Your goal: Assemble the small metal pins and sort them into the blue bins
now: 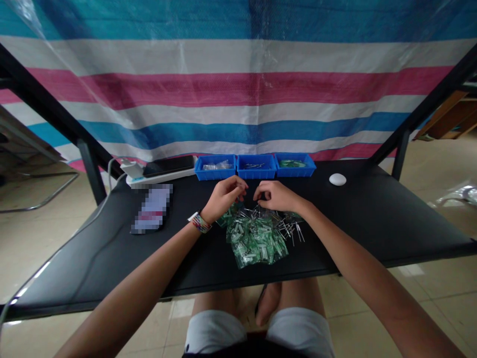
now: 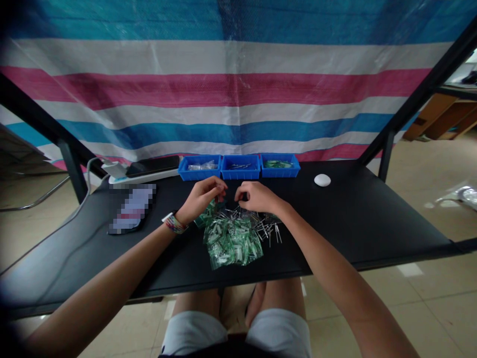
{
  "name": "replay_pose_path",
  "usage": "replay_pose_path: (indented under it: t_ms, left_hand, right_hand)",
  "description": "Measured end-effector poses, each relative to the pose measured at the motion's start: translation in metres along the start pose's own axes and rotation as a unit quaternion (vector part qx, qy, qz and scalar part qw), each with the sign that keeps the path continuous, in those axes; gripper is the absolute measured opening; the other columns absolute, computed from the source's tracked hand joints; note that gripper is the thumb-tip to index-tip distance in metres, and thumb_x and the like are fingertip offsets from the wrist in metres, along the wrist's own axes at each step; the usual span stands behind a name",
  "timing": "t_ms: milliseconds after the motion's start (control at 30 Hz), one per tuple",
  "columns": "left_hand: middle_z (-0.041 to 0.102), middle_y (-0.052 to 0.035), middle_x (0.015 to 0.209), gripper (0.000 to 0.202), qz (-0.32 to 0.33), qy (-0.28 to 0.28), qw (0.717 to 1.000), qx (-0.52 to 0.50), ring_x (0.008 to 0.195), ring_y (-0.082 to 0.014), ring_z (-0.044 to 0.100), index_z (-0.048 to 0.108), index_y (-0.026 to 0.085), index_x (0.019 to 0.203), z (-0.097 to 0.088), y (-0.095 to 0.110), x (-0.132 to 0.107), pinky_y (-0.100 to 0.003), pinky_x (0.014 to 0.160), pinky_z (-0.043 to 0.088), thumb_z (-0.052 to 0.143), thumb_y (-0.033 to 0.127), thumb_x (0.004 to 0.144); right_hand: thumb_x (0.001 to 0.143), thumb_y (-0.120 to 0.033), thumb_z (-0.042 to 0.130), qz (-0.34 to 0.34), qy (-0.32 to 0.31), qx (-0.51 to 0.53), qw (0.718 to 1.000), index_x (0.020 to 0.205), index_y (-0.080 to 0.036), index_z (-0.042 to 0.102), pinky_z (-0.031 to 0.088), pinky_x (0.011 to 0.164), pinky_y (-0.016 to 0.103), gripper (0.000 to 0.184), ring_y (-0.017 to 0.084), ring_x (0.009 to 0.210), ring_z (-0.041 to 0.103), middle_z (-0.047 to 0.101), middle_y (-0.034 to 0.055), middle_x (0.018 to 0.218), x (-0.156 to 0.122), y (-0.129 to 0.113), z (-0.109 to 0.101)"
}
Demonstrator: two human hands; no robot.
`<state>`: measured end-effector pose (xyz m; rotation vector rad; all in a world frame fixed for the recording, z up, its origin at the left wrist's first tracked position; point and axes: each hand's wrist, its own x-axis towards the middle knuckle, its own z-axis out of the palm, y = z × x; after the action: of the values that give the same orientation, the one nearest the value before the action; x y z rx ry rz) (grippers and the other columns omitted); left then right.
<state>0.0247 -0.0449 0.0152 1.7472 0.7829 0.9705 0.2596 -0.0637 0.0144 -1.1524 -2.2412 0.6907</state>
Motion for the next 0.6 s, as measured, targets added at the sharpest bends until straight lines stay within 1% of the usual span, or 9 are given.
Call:
replay_pose_path:
  t_ms: [100,300,400,467,533,600]
  left_hand:
    - [0.068,-0.0022,0.080,0.020,-0.002,0.000,1.000,0.000,0.064,-0.0127,0.066,0.068,0.015,0.096,0.001,0.001,-0.001,-0.023,0.059,0.050,0.064,0.035,0.094]
    - [0.068,-0.0022,0.079,0.019,-0.005,-0.001,1.000,0.003,0.064,-0.0125,0.066,0.068,0.016,0.095,0.002,0.004,-0.001,-0.023,0.058,0.049,0.064,0.035,0.093]
    - [0.068,-0.0022,0.080,0.020,-0.005,-0.003,1.000,0.005,0.064,-0.0128,0.066,0.068,0.016,0.096,0.001,0.003,-0.001,-0.023,0.058,0.049,0.064,0.035,0.093]
    - [0.068,-0.0020,0.080,0.020,-0.006,-0.001,1.000,0.005,0.064,-0.0130,0.066,0.067,0.015,0.096,0.001,0.002,-0.001,-0.023,0.058,0.049,0.064,0.035,0.093]
    - [0.068,-0.0019,0.081,0.020,-0.007,0.002,1.000,0.009,0.064,-0.0132,0.066,0.067,0.016,0.097,0.001,0.001,-0.001,-0.023,0.059,0.049,0.063,0.035,0.093]
    - [0.068,-0.0016,0.081,0.018,-0.007,0.008,1.000,0.019,0.065,-0.0133,0.065,0.066,0.016,0.096,0.000,0.000,-0.001,-0.024,0.060,0.049,0.062,0.033,0.091]
  right_hand:
    - [0.076,0.000,0.073,0.008,-0.032,-0.027,0.999,0.086,-0.017,0.078,0.040,0.067,0.026,0.020,0.011,0.067,0.054,0.065,0.0011,0.088,-0.001,-0.005,0.001]
    - [0.077,0.001,0.070,0.014,-0.036,-0.043,0.998,0.081,-0.017,0.072,0.039,0.068,0.025,0.018,0.011,0.069,0.053,0.062,-0.0001,0.085,0.000,-0.004,0.002]
    - [0.076,0.000,0.068,0.019,-0.023,-0.025,0.999,0.080,-0.017,0.068,0.039,0.067,0.025,0.017,0.011,0.069,0.054,0.062,-0.0006,0.085,0.000,0.000,0.000]
    - [0.076,-0.001,0.067,0.026,-0.010,0.003,1.000,0.081,-0.017,0.066,0.039,0.066,0.025,0.017,0.011,0.067,0.054,0.063,-0.0020,0.080,0.001,0.003,-0.003]
    - [0.078,-0.005,0.066,0.036,0.008,0.042,0.998,0.082,-0.017,0.066,0.039,0.064,0.025,0.013,0.011,0.064,0.054,0.061,-0.0035,0.072,0.001,0.005,-0.004]
    - [0.080,-0.011,0.066,0.036,0.043,0.096,0.994,0.084,-0.017,0.066,0.041,0.064,0.026,0.007,0.012,0.065,0.055,0.062,-0.0031,0.072,0.003,0.007,-0.004]
